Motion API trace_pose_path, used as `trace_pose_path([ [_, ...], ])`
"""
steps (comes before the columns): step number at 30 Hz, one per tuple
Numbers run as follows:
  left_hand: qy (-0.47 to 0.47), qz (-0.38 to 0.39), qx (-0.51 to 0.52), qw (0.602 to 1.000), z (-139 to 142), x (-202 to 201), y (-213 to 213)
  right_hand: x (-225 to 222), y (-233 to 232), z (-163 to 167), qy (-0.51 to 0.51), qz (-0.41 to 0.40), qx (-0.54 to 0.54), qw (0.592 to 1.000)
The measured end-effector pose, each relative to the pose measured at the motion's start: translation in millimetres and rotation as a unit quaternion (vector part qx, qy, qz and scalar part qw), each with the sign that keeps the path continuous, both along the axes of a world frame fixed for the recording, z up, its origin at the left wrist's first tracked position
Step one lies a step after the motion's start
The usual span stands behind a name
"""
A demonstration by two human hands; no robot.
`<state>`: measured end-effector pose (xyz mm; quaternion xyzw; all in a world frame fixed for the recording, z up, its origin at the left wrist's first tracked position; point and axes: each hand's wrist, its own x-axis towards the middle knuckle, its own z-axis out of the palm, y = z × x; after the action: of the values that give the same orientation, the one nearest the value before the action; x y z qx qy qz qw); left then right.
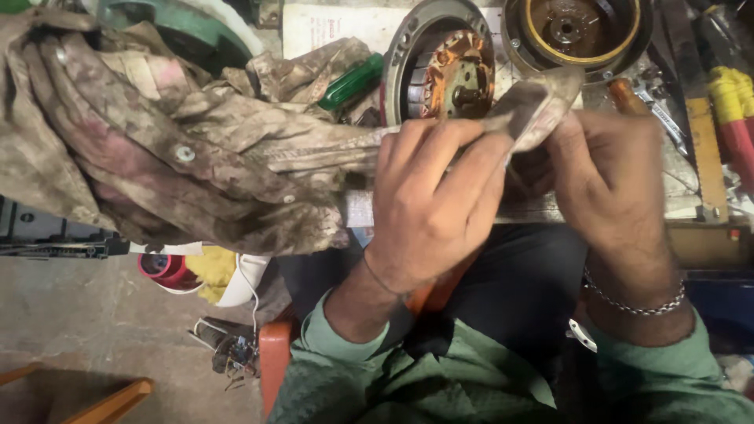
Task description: The person unscrews screws from a red motor end cover with a screwdriver, removes the cover, and lifts out the rotor and stator assembly. They wipe the components with a rag, tap the housing with a hammer, and reposition the parts on the workbench.
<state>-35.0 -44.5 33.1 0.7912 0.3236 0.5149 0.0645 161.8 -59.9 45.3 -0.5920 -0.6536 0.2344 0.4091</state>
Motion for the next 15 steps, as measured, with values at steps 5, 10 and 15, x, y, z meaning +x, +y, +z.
trace_pose_path([
  [5,0.082,-0.036,0.012,0.996,-2,-3,-7,-6,4,3,-0.004,0.058,0.03,0.998],
  [10,0.122,-0.036,-0.055,0.99,-7,-6,1,-13,8,-17,-0.16,-0.082,0.07,0.981],
  [15,0.019,0.007,-0.006,1.0,-13,-11,19,-13,22,-27,-0.258,-0.039,0.147,0.954],
])
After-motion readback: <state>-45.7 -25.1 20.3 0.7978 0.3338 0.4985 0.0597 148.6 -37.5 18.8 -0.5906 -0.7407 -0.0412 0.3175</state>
